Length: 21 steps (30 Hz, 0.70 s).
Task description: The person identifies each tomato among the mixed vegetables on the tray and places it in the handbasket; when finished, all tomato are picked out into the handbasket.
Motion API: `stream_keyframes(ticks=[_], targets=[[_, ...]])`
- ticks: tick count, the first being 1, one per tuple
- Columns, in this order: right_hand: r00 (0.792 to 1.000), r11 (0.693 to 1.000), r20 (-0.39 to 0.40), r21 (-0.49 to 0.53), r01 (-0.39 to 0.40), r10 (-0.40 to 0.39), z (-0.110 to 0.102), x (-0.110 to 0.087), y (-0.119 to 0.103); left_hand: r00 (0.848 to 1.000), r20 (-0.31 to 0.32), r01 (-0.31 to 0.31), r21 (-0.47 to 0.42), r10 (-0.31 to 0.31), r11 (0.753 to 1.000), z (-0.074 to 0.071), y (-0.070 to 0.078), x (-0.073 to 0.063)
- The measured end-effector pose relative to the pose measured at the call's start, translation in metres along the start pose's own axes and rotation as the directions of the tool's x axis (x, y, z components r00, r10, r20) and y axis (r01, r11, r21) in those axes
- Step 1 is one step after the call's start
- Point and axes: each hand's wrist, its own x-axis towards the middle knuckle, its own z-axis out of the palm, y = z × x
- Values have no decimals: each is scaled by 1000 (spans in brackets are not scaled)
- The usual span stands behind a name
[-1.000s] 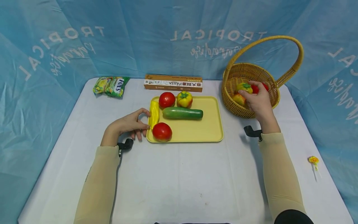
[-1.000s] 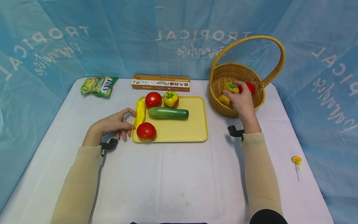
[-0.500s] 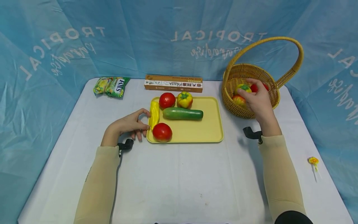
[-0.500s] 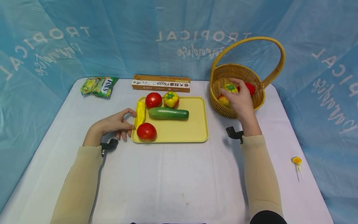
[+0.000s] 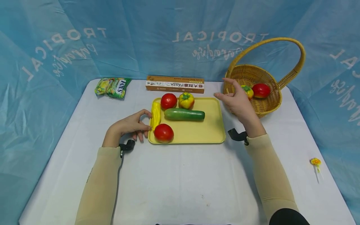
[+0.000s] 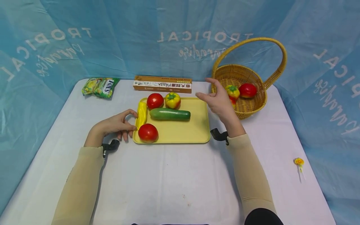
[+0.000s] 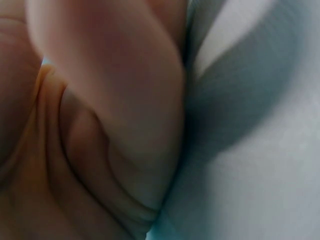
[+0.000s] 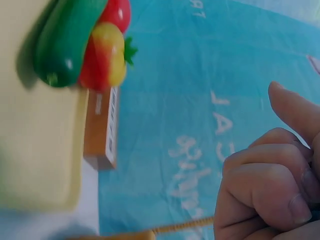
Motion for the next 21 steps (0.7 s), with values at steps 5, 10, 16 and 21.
stream_keyframes(ticks=[5,10,16,21], targets=[[995,999,98,26,-23,21,20,15,6,1000,-1,-5,-2,5,1000,0,-1,0],[985,996,156,26,-83,78,36,31,17,1000,2,-1,-4,1,1000,0,-1,1],[975,993,196,23,-113,106,55,44,28,1000,2,0,-6,0,1000,0,0,1],[969,991,215,19,-133,126,67,53,35,1000,-1,-2,-1,2,1000,0,-1,-1]])
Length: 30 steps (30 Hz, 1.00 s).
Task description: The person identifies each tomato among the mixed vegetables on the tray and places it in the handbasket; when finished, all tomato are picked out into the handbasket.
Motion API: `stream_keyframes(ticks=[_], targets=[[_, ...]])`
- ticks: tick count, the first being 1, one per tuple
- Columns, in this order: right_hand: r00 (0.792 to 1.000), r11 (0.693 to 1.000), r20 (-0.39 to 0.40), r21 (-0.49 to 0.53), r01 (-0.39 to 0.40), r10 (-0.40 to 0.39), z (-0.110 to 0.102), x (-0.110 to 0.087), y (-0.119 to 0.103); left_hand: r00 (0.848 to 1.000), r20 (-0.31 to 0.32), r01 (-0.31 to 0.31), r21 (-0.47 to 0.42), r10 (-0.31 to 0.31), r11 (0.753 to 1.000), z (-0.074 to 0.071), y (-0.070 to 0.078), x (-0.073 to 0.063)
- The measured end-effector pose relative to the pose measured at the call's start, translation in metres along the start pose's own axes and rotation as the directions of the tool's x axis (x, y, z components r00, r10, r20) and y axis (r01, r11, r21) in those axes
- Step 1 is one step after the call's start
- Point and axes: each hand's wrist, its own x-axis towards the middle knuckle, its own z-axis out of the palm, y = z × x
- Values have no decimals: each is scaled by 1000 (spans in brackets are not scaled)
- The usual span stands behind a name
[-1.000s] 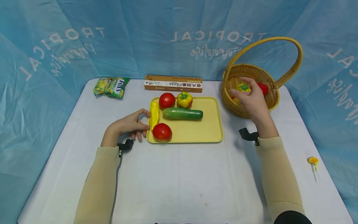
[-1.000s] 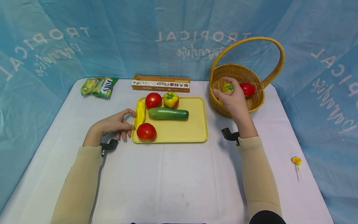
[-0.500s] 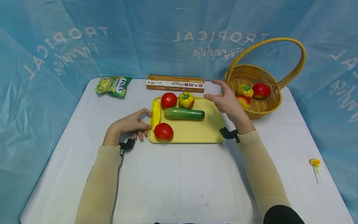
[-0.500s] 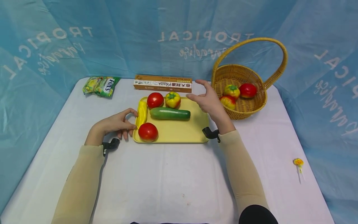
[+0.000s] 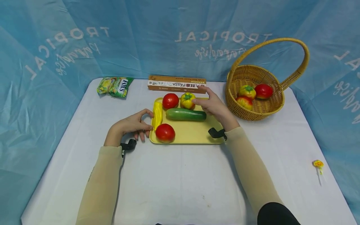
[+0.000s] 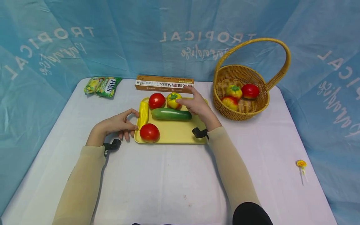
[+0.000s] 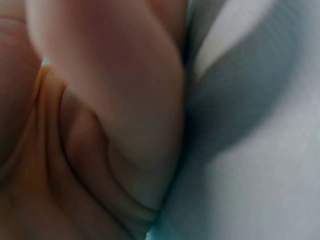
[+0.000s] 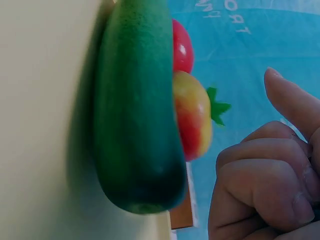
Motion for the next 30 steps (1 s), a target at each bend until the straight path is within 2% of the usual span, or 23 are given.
stream_keyframes(ticks=[10,30], targets=[[998,998,2,21,-63,63,8,12,9,1000,-5,-3,2,3,1000,0,0,0],[986,981,-11,-99,-164,164,14,21,0,1000,0,15,0,-15,1000,-1,1,0]])
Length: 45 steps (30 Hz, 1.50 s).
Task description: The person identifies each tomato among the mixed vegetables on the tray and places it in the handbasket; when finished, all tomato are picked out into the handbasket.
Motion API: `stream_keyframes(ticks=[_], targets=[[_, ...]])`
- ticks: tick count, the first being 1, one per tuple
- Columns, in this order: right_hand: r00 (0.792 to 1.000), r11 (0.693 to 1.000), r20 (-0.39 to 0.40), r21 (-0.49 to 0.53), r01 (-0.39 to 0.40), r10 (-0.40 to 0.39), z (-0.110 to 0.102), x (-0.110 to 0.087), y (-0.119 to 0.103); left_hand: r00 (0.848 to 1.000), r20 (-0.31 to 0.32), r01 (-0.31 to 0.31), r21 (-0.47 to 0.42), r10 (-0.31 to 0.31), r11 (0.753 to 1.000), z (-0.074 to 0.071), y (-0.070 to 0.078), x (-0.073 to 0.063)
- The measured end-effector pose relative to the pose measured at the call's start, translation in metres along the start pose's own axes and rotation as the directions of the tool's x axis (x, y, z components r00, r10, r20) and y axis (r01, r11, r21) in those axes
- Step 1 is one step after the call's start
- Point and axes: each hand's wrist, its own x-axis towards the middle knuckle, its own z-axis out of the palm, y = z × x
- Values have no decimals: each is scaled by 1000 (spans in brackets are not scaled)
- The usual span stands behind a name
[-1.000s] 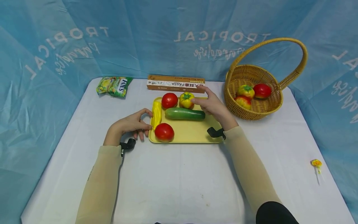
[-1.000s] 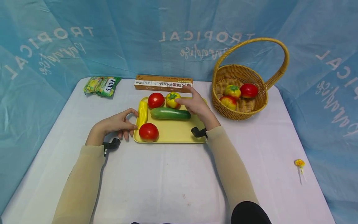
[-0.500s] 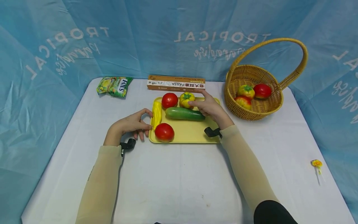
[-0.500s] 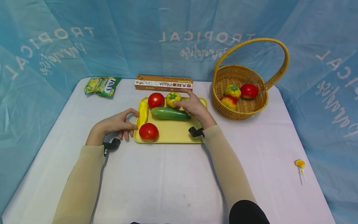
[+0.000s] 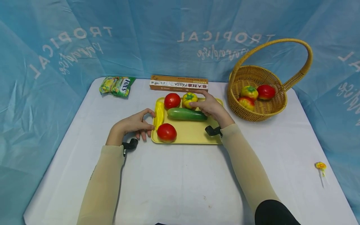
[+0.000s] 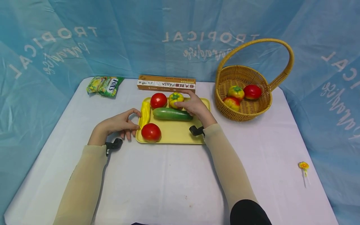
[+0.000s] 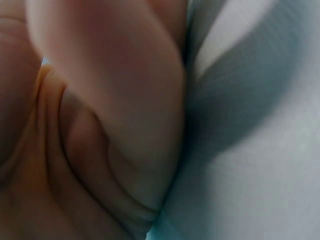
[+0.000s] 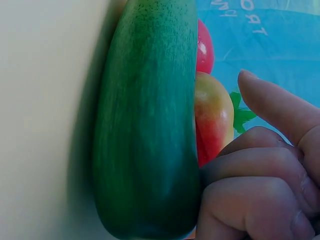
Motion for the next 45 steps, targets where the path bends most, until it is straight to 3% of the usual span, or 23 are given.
stream_keyframes(ticks=[21,45], targets=[[999,997,17,-65,-42,44,0,2,-7,1000,-11,-14,8,14,1000,0,-1,2],[998,986,-64,-164,-15,4,7,3,-10,1000,-11,-16,4,16,1000,0,-4,3]])
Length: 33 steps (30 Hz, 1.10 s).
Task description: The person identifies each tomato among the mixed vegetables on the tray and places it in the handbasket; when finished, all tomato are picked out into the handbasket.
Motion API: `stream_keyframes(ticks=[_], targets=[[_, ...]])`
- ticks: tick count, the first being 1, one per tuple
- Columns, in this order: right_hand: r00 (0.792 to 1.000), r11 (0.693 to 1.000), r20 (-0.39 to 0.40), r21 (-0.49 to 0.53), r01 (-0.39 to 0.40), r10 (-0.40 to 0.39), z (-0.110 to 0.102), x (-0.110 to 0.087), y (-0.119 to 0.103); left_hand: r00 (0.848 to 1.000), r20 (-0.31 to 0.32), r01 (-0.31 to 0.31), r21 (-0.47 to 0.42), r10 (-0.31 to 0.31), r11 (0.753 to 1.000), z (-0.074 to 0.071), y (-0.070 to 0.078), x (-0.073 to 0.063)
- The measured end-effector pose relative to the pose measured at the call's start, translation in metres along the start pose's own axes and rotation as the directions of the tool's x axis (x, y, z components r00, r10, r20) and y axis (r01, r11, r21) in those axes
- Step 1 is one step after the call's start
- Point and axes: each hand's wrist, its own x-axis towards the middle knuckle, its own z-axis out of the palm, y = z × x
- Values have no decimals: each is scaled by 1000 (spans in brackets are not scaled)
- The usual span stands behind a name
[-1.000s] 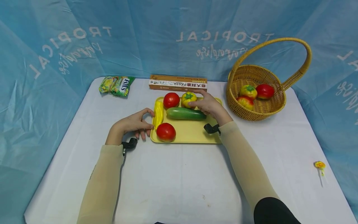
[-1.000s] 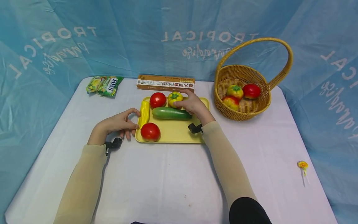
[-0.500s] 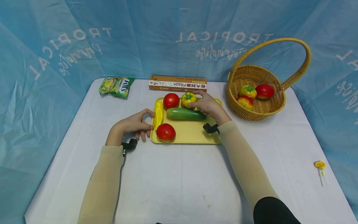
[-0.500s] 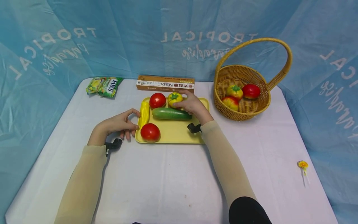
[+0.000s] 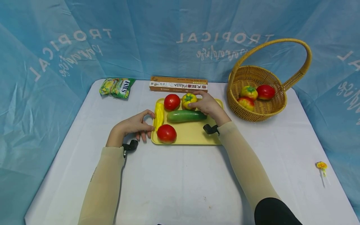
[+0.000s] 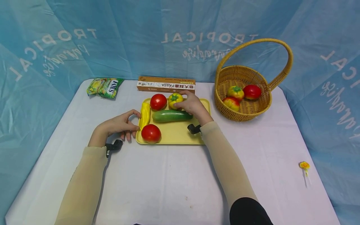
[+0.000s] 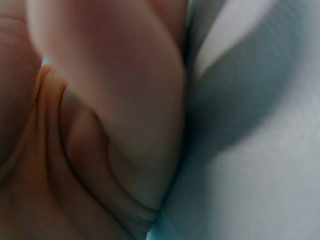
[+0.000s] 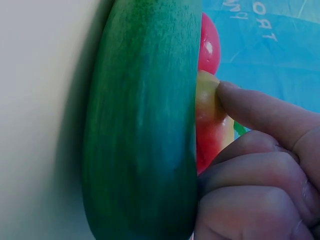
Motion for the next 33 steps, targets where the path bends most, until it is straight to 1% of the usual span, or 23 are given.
stream_keyframes(ticks=[6,9,11,13,17,20,27,33], targets=[[999,999,-54,-52,2,-5,0,0,-1,1000,1,2,-1,-2,1000,0,1,-1],[996,994,-85,-104,17,-26,0,-1,-2,1000,2,2,0,-2,1000,0,1,-1],[995,991,-88,-133,28,-40,0,-1,-3,1000,0,2,-1,-2,1000,0,0,-1],[997,987,-67,-158,31,-42,1,-1,-4,1000,-1,2,-2,-2,1000,0,0,-1],[1000,991,7,-134,9,-8,2,-1,-5,1000,-1,-7,3,7,1000,0,0,-1],[999,995,28,-102,-14,17,1,-1,-6,1000,1,-9,6,9,1000,0,0,-1],[1000,997,-17,-70,-26,24,-1,-1,-4,1000,4,7,4,-7,1000,0,2,-1],[998,998,-67,-60,9,-13,-9,-6,-7,1000,4,11,-1,-11,1000,0,1,-1]])
